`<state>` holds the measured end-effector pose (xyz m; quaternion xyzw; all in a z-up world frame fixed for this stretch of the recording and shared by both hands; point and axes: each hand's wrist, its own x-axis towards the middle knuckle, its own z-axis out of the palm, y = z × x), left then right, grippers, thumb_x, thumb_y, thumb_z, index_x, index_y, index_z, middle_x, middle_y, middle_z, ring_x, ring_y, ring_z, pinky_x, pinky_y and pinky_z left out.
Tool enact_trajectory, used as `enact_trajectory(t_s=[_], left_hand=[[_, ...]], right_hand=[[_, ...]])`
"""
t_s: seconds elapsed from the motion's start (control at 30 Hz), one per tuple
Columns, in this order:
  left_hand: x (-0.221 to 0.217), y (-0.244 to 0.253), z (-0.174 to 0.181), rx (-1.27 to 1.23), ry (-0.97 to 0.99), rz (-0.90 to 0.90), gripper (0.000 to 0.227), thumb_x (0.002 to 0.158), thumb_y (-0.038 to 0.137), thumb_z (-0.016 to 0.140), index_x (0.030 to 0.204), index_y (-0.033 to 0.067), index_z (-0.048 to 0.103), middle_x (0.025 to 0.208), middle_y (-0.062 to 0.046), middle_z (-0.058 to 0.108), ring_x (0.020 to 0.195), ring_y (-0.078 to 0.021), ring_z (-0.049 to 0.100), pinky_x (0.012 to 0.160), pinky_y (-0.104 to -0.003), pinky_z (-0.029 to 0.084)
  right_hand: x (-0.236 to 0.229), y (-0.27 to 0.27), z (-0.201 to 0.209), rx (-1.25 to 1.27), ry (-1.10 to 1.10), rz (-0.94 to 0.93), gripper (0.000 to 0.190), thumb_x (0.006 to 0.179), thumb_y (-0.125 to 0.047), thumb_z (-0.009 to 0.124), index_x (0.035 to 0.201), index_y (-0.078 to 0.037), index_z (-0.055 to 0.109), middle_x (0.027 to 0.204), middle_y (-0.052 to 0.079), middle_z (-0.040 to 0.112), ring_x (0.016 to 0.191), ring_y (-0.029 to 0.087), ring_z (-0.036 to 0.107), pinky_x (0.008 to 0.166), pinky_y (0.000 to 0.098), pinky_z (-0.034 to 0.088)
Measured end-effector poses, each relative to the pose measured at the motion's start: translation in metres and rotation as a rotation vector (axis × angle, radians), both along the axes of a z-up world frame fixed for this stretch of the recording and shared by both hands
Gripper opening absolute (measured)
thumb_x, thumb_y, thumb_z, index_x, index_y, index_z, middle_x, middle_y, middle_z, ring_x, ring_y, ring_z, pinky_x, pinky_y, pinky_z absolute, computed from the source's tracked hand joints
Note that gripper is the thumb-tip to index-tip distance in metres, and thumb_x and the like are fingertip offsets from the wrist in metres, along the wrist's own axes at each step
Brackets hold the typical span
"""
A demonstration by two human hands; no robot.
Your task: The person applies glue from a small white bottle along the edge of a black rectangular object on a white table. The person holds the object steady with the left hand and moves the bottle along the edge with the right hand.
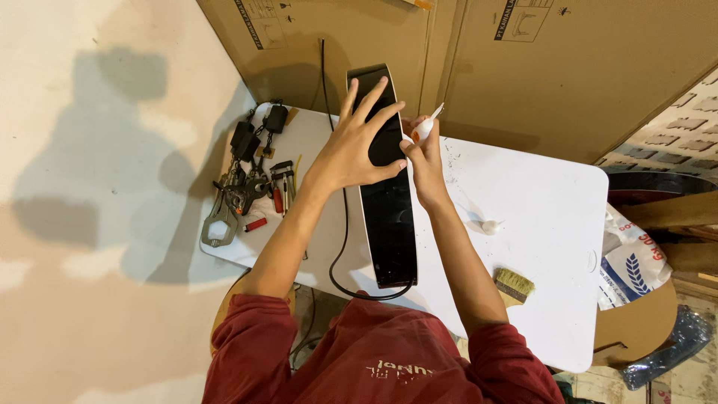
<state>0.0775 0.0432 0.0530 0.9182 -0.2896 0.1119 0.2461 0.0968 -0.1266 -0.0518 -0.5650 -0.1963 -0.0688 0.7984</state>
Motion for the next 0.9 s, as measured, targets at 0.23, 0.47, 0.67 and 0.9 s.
enact_trajectory(t_s=[0.23,0.47,0.67,0.9], left_hand=[[-0.030,-0.008,0.004,0.017,0.005,0.059,0.105,0.070,0.058,0.079,0.156,0.0090,0.045,0.162,-0.024,0.035,0.147,-0.0614,0.019,0.116,-0.071,0.031],[-0.038,-0.015,0.015,0.037,0.015,0.063,0.103,0.070,0.064,0.076,0.155,0.0147,0.048,0.162,-0.019,0.039,0.148,-0.0576,0.022,0.099,-0.070,0.049],[-0.035,-0.017,0.027,0.103,0.144,0.091,0.085,0.077,0.054,0.074,0.152,0.0249,0.046,0.168,-0.010,0.023,0.156,-0.0460,0.009,0.077,-0.063,0.060],[-0.041,-0.022,0.027,0.097,0.134,0.095,0.084,0.075,0.053,0.076,0.149,0.0244,0.048,0.167,-0.009,0.025,0.156,-0.0452,0.011,0.075,-0.062,0.061]], right_hand=[[-0.045,-0.005,0.025,-0.092,0.027,-0.030,0.026,0.101,-0.021,0.052,0.122,-0.013,0.039,0.137,0.016,0.051,0.140,0.035,0.042,0.117,0.0591,0.028],[-0.117,-0.030,-0.030,0.206,0.310,-0.181,0.042,0.097,-0.047,0.061,0.109,-0.014,0.037,0.130,0.015,0.054,0.134,0.034,0.051,0.118,0.0586,0.035],[-0.216,-0.076,-0.168,-0.293,1.134,-0.107,0.034,0.096,-0.034,0.056,0.118,-0.012,0.044,0.130,0.018,0.058,0.118,0.039,0.064,0.090,0.0492,0.055],[-0.227,-0.050,-0.181,0.367,1.224,0.055,0.007,0.100,-0.009,0.057,0.102,-0.012,0.051,0.094,0.014,0.064,0.091,0.032,0.066,0.095,0.0545,0.058]])
